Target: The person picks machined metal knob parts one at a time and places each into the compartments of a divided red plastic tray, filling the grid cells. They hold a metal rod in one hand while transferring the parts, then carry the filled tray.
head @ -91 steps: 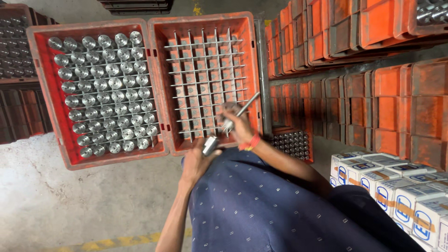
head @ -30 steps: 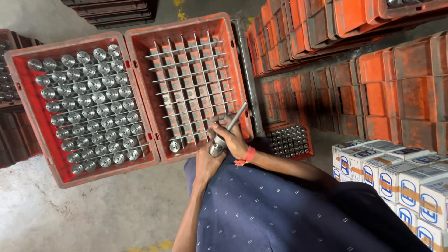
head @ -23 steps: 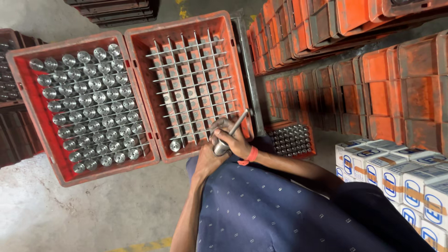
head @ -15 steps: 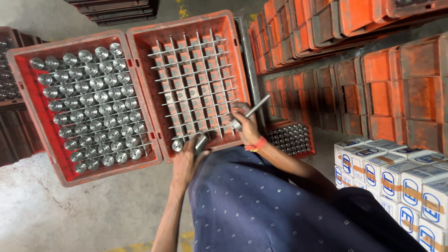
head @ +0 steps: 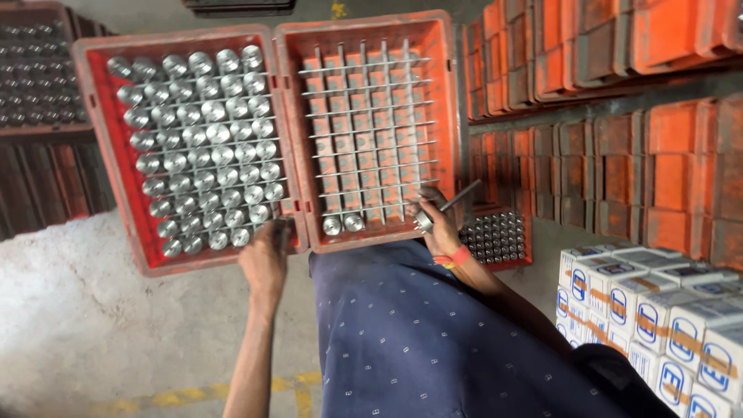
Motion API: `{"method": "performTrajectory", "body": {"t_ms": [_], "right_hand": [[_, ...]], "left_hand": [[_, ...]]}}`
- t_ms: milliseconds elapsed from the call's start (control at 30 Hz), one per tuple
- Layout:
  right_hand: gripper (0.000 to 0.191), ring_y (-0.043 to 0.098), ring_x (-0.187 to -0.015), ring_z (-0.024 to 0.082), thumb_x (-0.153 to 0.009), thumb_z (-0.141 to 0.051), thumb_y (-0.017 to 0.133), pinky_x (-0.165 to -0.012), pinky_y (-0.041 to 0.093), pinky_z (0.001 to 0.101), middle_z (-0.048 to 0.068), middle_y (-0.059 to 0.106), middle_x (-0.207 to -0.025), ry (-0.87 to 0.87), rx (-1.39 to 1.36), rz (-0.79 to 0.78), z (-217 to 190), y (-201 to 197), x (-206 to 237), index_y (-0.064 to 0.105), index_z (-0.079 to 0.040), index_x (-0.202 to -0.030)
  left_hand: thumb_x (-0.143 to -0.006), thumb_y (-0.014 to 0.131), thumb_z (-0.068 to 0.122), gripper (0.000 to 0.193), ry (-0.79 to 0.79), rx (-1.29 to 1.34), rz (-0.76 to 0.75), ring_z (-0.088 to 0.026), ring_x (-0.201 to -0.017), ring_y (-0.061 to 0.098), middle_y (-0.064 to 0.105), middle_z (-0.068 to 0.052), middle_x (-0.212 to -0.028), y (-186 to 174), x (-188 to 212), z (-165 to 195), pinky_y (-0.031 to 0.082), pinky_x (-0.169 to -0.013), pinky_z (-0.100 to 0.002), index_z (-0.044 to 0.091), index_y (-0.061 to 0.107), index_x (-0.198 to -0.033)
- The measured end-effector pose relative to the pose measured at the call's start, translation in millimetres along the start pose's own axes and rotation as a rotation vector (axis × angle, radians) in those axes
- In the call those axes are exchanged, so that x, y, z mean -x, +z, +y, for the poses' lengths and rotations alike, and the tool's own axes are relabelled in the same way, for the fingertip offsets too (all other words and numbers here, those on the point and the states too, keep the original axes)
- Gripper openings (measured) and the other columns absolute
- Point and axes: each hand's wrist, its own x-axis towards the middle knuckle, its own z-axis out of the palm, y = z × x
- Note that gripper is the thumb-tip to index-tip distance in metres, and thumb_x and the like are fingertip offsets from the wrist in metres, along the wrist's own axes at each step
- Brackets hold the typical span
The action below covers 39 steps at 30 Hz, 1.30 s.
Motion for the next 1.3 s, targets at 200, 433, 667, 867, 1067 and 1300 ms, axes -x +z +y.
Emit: {"method": "performTrajectory", "body": {"t_ms": [200, 433, 667, 867, 1067, 1300], "right_hand": [[0.018, 0.068, -0.081, 0.021, -0.099, -0.001, 0.064, -0.083, 0.059, 0.0377, 0.012, 0.068, -0.085, 0.019, -0.058, -0.135, 9, 13, 0, 0.066, 0.001, -0.117], [0.019, 0.069, -0.083, 0.02, -0.097, -0.002, 0.065, -0.082, 0.059, 0.0364, 0.01, 0.068, -0.089, 0.016, 0.12, -0.137, 12, 17, -2, 0.066, -0.003, -0.116], [0.018, 0.071, -0.087, 0.02, -0.1, -0.002, 0.062, -0.082, 0.059, 0.0352, 0.013, 0.068, -0.098, 0.008, 0.136, -0.15, -2, -14, 3, 0.063, -0.001, -0.118], [0.022, 0.073, -0.086, 0.021, -0.096, -0.001, 0.063, -0.071, 0.057, 0.032, 0.009, 0.064, -0.102, 0.077, 0.137, -0.151, -12, 11, 4, 0.06, -0.002, -0.118], [0.02, 0.069, -0.08, 0.015, -0.101, -0.004, 0.062, -0.069, 0.057, 0.0293, 0.01, 0.065, -0.09, 0.067, 0.052, -0.207, -45, 36, 10, 0.06, -0.005, -0.121], [0.014, 0.066, -0.082, 0.012, -0.102, -0.005, 0.06, -0.075, 0.055, 0.0276, 0.004, 0.064, -0.091, -0.045, 0.148, -0.259, -73, 11, 16, 0.059, -0.005, -0.117]], "left_hand": [[-0.083, 0.079, 0.044, 0.054, -0.109, -0.316, 0.04, -0.044, -0.074, 0.07, 0.068, -0.022, -0.107, -2, -31, -36, 0.054, -0.058, -0.055, 0.005, 0.063, -0.116], [-0.076, 0.087, 0.046, 0.057, -0.03, -0.148, 0.231, -0.039, -0.084, 0.071, 0.07, -0.02, -0.107, -13, -37, -21, 0.056, -0.068, -0.049, 0.001, 0.069, -0.105], [-0.075, 0.088, 0.021, 0.053, 0.108, 1.073, 0.283, -0.017, -0.107, 0.067, 0.07, -0.007, -0.115, -63, 14, -12, 0.054, -0.095, -0.03, 0.006, 0.07, -0.122], [-0.082, 0.084, 0.012, 0.023, -0.376, 1.02, 0.034, -0.017, -0.067, 0.057, 0.066, -0.006, -0.081, 73, 2, 71, 0.045, -0.061, -0.034, 0.0, 0.07, -0.095], [-0.077, 0.083, 0.015, 0.025, -0.003, 0.388, -0.19, -0.027, -0.073, 0.069, 0.072, -0.016, -0.082, 122, 45, 162, 0.053, -0.071, -0.04, 0.0, 0.07, -0.093], [-0.069, 0.08, 0.013, 0.046, 0.005, 0.399, -0.279, -0.039, -0.087, 0.073, 0.075, -0.021, -0.091, 147, 58, 209, 0.055, -0.076, -0.046, 0.004, 0.072, -0.113]]}}
